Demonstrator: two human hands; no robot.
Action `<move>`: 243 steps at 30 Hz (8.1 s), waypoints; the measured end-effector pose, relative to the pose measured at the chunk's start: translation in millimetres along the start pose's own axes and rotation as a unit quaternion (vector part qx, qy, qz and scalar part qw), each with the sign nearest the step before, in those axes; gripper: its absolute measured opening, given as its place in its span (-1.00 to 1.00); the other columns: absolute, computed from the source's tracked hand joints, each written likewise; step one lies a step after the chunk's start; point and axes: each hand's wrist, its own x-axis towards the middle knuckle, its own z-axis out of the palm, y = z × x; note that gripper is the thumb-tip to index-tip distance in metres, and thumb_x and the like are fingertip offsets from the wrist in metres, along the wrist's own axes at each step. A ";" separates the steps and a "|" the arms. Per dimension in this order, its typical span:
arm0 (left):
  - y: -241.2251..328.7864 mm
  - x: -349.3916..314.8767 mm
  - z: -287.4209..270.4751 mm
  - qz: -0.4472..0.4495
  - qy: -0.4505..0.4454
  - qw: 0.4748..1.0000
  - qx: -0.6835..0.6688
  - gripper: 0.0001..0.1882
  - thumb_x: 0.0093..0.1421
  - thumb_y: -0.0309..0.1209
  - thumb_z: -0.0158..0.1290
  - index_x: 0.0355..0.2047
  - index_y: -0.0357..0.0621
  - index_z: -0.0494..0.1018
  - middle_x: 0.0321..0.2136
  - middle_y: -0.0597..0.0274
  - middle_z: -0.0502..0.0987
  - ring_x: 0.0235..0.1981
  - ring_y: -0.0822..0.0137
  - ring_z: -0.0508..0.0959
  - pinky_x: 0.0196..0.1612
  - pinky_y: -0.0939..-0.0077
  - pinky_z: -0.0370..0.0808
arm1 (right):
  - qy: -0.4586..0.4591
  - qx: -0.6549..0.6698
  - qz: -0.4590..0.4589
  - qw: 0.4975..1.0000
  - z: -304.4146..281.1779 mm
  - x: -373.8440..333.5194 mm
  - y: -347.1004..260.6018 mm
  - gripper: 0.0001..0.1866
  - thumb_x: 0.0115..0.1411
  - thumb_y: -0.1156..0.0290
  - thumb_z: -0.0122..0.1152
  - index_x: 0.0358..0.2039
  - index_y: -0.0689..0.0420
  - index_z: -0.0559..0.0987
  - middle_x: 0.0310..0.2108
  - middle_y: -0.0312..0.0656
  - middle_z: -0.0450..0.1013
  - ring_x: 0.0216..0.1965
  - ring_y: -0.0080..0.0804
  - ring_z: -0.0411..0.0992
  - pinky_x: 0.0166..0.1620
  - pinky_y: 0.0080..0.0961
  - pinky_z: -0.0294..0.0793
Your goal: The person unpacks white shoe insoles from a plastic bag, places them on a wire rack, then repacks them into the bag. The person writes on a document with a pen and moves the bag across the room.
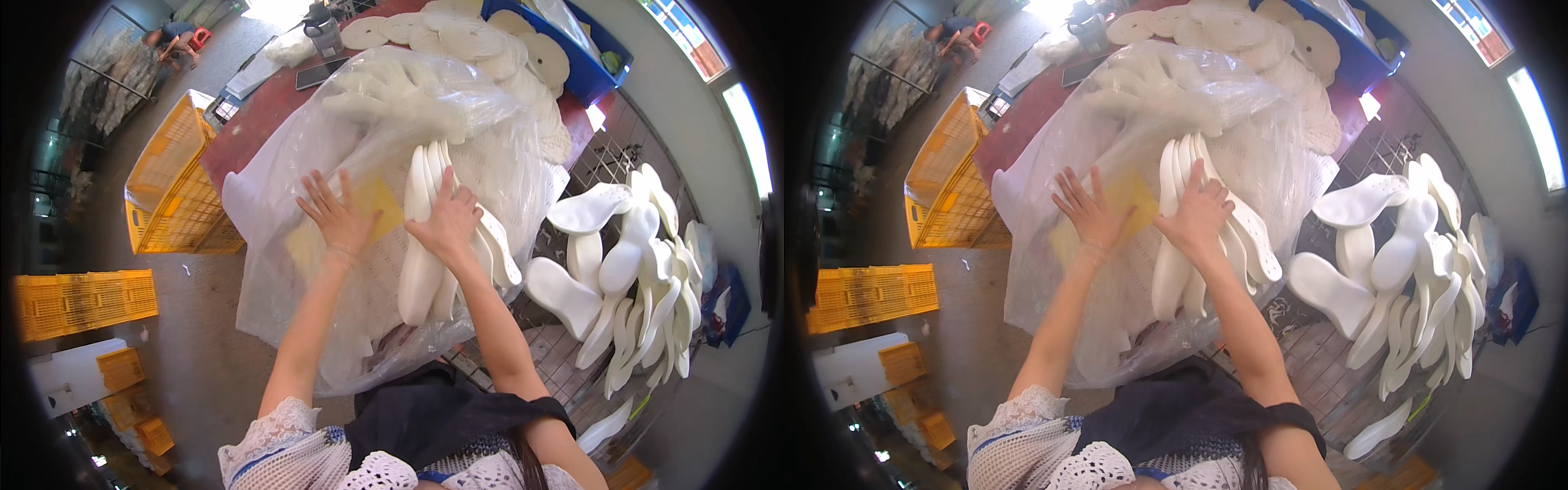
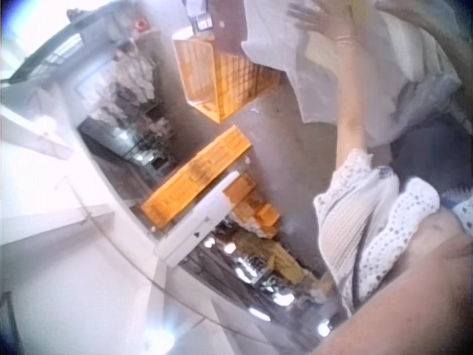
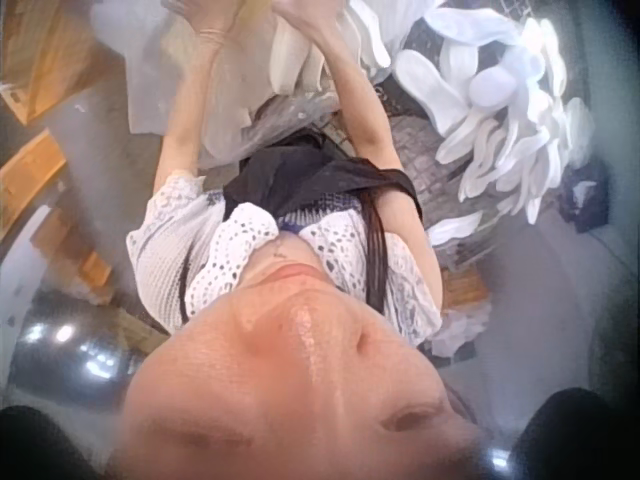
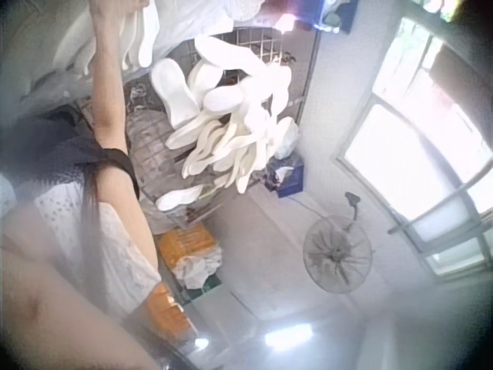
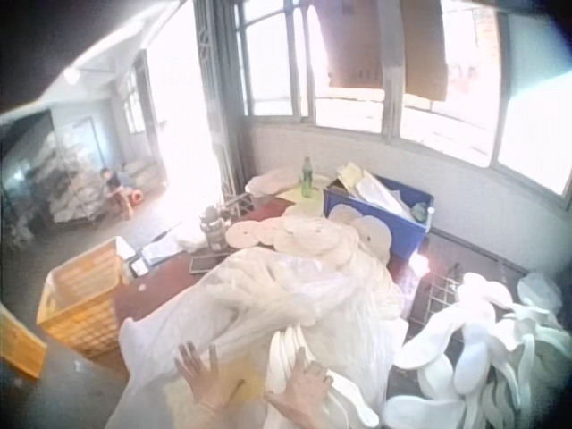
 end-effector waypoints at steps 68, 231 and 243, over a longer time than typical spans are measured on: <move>331.5 17.0 -119.8 0.390 -0.707 0.587 -0.065 -0.38 -0.04 -0.24 0.01 0.08 -0.14 0.30 -0.06 0.08 0.46 -0.12 0.28 0.45 -0.12 0.29 0.41 | 0.165 0.009 0.305 0.938 -105.2 -272.7 384.5 -0.51 -0.06 0.67 0.06 -0.03 0.22 0.36 -0.27 0.14 0.48 -0.25 0.03 0.50 -0.22 -0.15 0.52; -88.8 -149.8 -116.4 0.080 -0.445 0.731 -0.512 -0.61 -0.18 -0.56 0.07 -0.23 -0.30 0.45 -0.42 0.00 0.54 -0.42 0.24 0.58 -0.38 0.37 0.50 | -0.076 0.336 -0.187 0.920 65.3 -57.4 -58.6 -0.30 -0.21 0.18 0.37 -0.06 0.27 0.39 -0.14 0.00 0.40 -0.03 -0.02 0.33 0.07 -0.14 0.23; -36.7 -44.3 -125.7 -0.154 0.005 0.788 -0.596 -0.73 0.13 -0.55 -0.04 -0.13 -0.31 0.39 -0.21 0.19 0.47 -0.17 0.36 0.45 -0.03 0.50 0.36 | 0.257 0.147 0.426 0.855 -34.6 56.9 366.6 -0.25 -0.02 0.11 0.33 0.00 0.46 0.31 -0.09 0.18 0.38 -0.03 0.05 0.37 0.02 -0.26 0.34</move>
